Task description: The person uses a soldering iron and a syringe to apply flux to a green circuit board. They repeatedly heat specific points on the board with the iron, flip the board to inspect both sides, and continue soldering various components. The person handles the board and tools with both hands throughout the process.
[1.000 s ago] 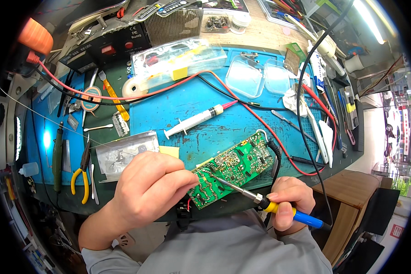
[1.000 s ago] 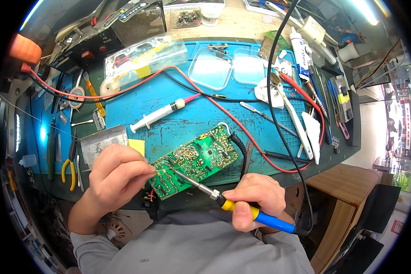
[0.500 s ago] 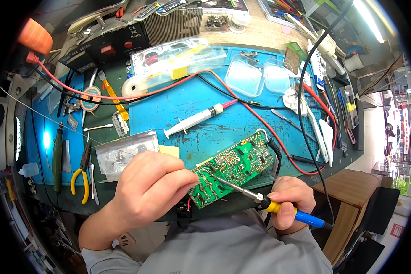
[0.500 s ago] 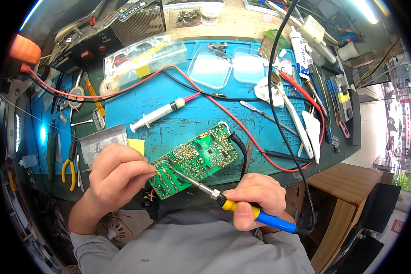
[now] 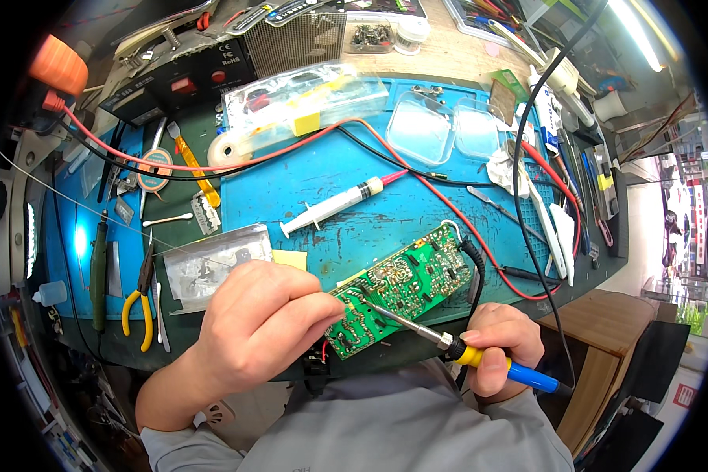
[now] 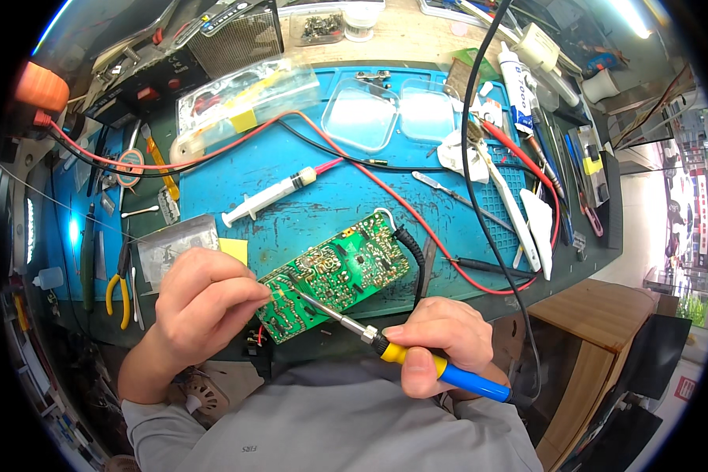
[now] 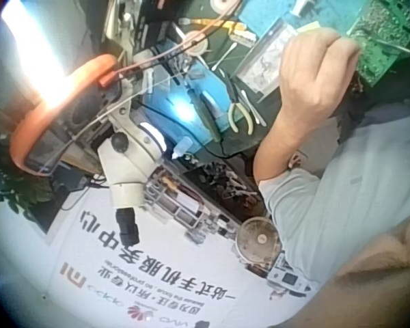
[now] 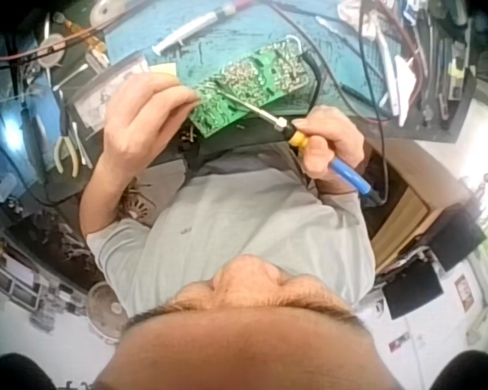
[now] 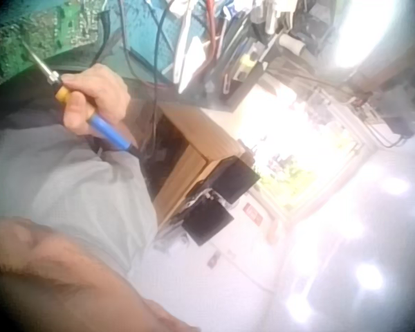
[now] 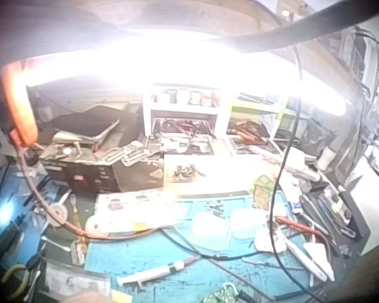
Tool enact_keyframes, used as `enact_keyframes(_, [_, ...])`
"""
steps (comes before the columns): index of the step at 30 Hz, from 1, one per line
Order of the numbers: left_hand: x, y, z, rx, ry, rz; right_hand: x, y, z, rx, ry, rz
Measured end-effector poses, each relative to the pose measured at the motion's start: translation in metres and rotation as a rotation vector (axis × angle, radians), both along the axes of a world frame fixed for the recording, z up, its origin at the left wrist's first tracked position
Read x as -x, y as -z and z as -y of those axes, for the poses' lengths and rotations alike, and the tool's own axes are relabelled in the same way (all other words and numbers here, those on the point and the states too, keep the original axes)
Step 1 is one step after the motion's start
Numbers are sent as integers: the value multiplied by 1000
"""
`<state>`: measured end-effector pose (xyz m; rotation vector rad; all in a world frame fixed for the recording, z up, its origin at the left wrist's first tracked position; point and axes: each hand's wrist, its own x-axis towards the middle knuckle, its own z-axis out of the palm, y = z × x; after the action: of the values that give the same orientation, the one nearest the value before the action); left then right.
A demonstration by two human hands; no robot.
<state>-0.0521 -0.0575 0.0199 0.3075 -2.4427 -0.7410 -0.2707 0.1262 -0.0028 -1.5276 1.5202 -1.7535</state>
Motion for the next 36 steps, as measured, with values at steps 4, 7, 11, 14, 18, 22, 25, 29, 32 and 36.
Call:
enact_keyframes(4, [-2,0,0,-12,-8,-2,5,8,-6,62,-89,119])
enact_keyframes(7, [-2,1,0,-26,-32,-21,-5,10,-1,161,-26,262])
enact_keyframes(11, [-3,-1,1,-19,-39,-32,2,7,-5,109,-74,232])
enact_keyframes(14, [-4,-2,1,-11,-35,-30,17,9,-13,110,-212,55])
enact_keyframes(18, [-2,1,3,7,-25,-61,13,1,-3,135,-169,35])
enact_keyframes(22, [-2,2,3,25,-10,-72,9,2,0,142,-98,-21])
enact_keyframes(25, [-3,-1,1,-2,-17,-29,4,2,2,146,-47,-82])
enact_keyframes(29, [-3,0,1,13,-12,-36,3,4,1,132,-22,-95])
enact_keyframes(32, [-1,2,3,25,-1,-63,3,4,2,134,-19,-92])
enact_keyframes(36, [-1,3,3,22,-1,-69,4,3,2,124,-46,-125])
